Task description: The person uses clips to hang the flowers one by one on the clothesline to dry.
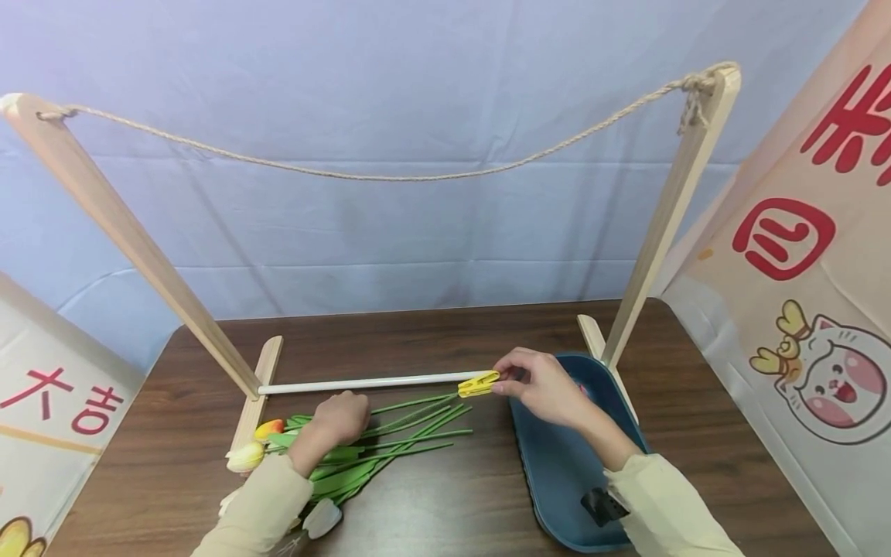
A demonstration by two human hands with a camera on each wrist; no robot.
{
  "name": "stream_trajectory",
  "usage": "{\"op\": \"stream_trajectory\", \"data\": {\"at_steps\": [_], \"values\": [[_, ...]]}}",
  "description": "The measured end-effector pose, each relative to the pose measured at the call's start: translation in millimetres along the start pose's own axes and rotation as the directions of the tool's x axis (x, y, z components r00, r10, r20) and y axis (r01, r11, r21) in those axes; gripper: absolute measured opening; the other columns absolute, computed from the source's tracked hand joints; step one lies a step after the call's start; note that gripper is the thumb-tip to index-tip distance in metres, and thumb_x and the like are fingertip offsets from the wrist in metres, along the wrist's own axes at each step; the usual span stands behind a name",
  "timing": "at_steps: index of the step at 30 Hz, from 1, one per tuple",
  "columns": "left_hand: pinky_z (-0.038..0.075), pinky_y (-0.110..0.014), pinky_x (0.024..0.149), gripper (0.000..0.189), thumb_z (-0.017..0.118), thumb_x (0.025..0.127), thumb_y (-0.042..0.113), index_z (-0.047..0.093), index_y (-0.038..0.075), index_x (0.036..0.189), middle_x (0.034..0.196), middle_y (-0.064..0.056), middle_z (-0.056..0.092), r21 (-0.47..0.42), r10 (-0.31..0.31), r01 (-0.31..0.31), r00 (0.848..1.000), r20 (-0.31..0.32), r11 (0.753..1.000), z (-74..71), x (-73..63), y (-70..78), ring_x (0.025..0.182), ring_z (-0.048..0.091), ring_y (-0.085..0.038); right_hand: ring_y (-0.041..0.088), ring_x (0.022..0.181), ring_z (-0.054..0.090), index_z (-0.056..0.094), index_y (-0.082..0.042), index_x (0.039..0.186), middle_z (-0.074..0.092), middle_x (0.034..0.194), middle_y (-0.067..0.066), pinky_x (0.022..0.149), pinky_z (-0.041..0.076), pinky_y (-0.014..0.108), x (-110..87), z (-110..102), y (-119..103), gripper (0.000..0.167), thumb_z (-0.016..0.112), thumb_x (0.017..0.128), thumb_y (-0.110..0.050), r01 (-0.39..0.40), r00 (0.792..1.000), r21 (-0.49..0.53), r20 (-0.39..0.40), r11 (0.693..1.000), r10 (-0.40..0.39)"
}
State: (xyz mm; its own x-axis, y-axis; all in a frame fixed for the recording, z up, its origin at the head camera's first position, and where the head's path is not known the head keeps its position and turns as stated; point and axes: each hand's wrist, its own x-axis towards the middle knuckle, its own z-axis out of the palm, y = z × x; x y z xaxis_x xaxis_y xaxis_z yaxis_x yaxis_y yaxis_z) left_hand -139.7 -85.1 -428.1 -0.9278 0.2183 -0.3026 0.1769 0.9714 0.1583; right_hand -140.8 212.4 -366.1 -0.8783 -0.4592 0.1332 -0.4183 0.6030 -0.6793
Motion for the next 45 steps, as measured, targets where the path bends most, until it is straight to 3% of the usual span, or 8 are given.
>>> {"op": "stream_trajectory", "data": {"at_steps": [5,8,11,14,19,29,41,45], "values": [[0.039,-0.032,0.048,0.026,0.054,0.085,-0.002,0.051,0.009,0.062,0.066,-0.008,0.054,-0.016,0.041,-0.042,0.999,-0.025,0.999,-15.7,-5.7,-3.4,0.058,0.051,-0.019,0.011,0.071,0.053,0.064,-0.005,0.094,0.058,0.083,-0.004,0.06,0.045,0.026,-1.0,-5.2,0.3,0.013,0.066,0.082,-0.009,-0.011,1.0,-0.011,-0.017,1.0,0.011],[0.025,-0.028,0.045,0.041,0.05,0.086,-0.006,0.034,0.013,0.054,0.052,0.0,0.032,-0.055,0.071,-0.074,0.995,-0.066,0.996,-29.3,-11.4,-7.9,0.049,0.028,-0.013,0.011,0.068,0.053,0.064,-0.004,0.095,0.058,0.081,-0.002,0.057,0.044,0.025,-1.1,-8.3,-0.5,0.013,0.066,0.083,-0.009,-0.013,1.0,-0.003,-0.023,1.0,0.013],[0.016,-0.027,0.049,0.045,0.046,0.087,-0.008,0.023,0.015,0.057,0.055,0.003,0.014,-0.114,0.084,-0.099,0.988,-0.13,0.989,-44.8,-17.8,-12.8,0.052,0.014,-0.012,0.011,0.065,0.052,0.064,-0.003,0.095,0.058,0.08,-0.002,0.055,0.044,0.025,-0.6,-9.8,-1.4,0.014,0.067,0.082,-0.008,-0.009,1.0,-0.004,-0.028,1.0,0.009],[0.024,-0.026,0.047,0.035,0.051,0.085,-0.01,0.041,0.011,0.059,0.054,0.004,0.031,-0.174,0.067,-0.099,0.981,-0.184,0.98,-61.1,-24.5,-16.5,0.05,0.024,-0.011,0.011,0.064,0.05,0.064,-0.004,0.094,0.058,0.078,-0.003,0.054,0.043,0.024,0.3,-9.6,-1.8,0.013,0.067,0.082,-0.008,0.0,0.999,-0.017,-0.037,1.0,-0.001],[0.041,-0.031,0.05,0.022,0.056,0.077,-0.014,0.064,0.005,0.084,0.074,-0.007,0.061,-0.235,0.016,-0.085,0.96,-0.281,0.968,-86.4,-33.3,-18.9,0.056,0.05,-0.018,0.01,0.063,0.049,0.064,-0.003,0.093,0.057,0.078,-0.003,0.054,0.042,0.024,1.5,-9.6,-2.5,0.014,0.067,0.081,-0.006,0.016,0.998,-0.029,-0.062,0.999,-0.018],[0.045,-0.037,0.057,0.018,0.057,0.076,-0.013,0.059,0.002,0.084,0.075,-0.008,0.06,-0.327,-0.052,-0.147,0.847,-0.529,0.934,-112.8,-45.7,-22.4,0.069,0.058,-0.025,0.012,0.069,0.055,0.062,-0.001,0.097,0.06,0.081,-0.001,0.06,0.047,0.027,11.7,-15.7,-14.7,0.017,0.067,0.082,-0.007,0.011,0.998,-0.011,-0.059,1.0,-0.012],[0.045,-0.045,0.068,0.012,0.058,0.079,-0.011,0.058,-0.002,0.087,0.08,-0.015,0.063,-0.403,-0.145,-0.213,0.706,-0.693,0.89,-122.9,-49.6,-25.5,0.073,0.06,-0.03,0.013,0.071,0.057,0.064,-0.002,0.095,0.061,0.081,0.001,0.061,0.048,0.026,47.3,-27.1,-54.3,0.018,0.071,0.078,-0.006,0.132,0.99,0.02,-0.059,0.991,-0.131],[0.046,-0.044,0.07,0.01,0.057,0.081,-0.01,0.057,-0.003,0.088,0.083,-0.016,0.063,-0.423,-0.169,-0.229,0.676,-0.717,0.876,-125.0,-49.9,-25.3,0.075,0.06,-0.029,0.014,0.074,0.057,0.065,-0.002,0.095,0.062,0.083,0.003,0.065,0.048,0.029,66.1,-31.1,-75.9,0.017,0.07,0.079,-0.006,0.182,0.981,0.004,-0.073,0.983,-0.181]]}}
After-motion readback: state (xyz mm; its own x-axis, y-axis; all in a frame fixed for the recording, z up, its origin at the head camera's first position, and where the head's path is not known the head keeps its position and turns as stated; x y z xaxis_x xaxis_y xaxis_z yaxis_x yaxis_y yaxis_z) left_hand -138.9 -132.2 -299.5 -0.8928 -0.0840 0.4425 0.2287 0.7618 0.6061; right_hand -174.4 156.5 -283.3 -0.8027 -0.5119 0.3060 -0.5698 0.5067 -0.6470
